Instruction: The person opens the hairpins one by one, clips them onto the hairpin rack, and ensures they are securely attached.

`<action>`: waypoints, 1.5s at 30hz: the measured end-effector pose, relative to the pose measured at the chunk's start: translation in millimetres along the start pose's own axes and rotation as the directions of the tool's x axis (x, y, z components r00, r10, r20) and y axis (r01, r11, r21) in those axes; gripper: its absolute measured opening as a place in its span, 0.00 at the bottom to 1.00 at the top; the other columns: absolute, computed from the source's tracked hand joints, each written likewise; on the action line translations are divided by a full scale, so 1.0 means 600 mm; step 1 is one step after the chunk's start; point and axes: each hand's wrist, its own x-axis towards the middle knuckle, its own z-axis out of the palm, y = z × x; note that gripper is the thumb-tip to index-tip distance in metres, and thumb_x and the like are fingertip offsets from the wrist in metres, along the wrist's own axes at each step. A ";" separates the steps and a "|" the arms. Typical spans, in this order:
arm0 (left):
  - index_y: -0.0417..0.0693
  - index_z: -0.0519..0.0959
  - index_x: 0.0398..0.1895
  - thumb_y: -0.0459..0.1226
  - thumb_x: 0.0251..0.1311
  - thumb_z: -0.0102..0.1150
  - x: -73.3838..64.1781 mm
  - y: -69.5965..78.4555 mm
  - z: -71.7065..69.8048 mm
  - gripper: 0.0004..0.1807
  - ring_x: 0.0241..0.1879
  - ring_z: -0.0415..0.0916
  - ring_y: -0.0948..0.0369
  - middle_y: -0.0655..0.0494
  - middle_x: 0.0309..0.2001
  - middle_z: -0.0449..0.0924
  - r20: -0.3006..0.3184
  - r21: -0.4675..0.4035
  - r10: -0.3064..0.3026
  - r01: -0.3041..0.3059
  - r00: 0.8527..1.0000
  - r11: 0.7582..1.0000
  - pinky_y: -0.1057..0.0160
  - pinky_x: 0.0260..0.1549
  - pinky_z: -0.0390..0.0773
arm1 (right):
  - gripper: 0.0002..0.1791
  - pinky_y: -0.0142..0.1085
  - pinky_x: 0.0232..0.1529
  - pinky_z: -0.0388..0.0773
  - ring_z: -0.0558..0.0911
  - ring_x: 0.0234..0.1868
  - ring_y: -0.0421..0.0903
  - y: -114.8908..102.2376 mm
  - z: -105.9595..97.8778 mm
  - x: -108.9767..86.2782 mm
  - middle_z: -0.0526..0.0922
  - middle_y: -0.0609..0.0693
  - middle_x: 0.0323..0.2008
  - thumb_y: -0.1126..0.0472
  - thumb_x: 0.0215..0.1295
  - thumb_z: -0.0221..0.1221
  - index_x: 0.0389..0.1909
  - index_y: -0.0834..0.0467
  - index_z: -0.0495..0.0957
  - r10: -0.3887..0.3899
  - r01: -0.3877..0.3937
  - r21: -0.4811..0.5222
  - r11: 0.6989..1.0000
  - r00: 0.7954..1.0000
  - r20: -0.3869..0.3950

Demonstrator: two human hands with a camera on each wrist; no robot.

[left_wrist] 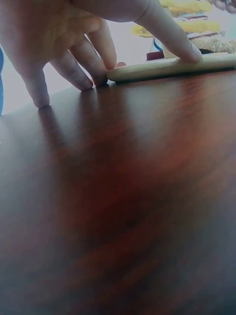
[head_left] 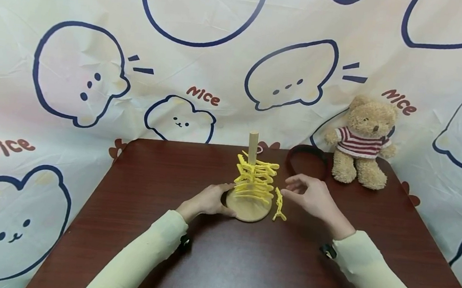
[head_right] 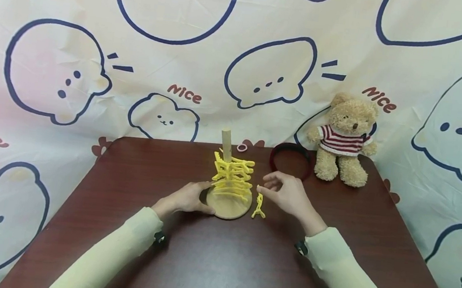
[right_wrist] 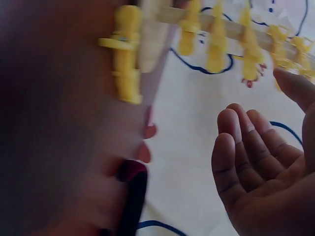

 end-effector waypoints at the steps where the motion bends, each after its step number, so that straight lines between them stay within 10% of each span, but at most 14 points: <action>1: 0.47 0.63 0.75 0.55 0.48 0.76 0.000 0.000 0.000 0.52 0.70 0.67 0.48 0.44 0.71 0.69 0.001 0.001 -0.001 0.001 1.000 1.000 0.51 0.69 0.68 | 0.21 0.37 0.36 0.80 0.83 0.35 0.40 0.006 0.005 -0.002 0.88 0.45 0.36 0.40 0.59 0.68 0.47 0.48 0.84 0.007 -0.007 -0.005 1.000 1.000 0.008; 24: 0.48 0.63 0.76 0.55 0.48 0.76 -0.001 0.001 0.000 0.53 0.71 0.66 0.48 0.44 0.71 0.68 0.001 0.006 -0.006 0.006 1.000 1.000 0.51 0.70 0.68 | 0.23 0.37 0.25 0.71 0.77 0.25 0.40 0.035 0.078 -0.019 0.82 0.39 0.24 0.31 0.46 0.71 0.26 0.45 0.80 0.220 -0.181 -0.263 0.948 0.967 0.127; 45: 0.48 0.62 0.76 0.55 0.48 0.76 0.000 -0.002 0.002 0.53 0.71 0.66 0.49 0.46 0.72 0.68 -0.005 -0.008 0.005 -0.005 1.000 1.000 0.52 0.69 0.68 | 0.28 0.40 0.28 0.72 0.79 0.32 0.45 0.063 0.038 -0.019 0.83 0.45 0.33 0.31 0.47 0.70 0.37 0.50 0.82 0.284 -0.226 -0.339 0.913 0.950 0.131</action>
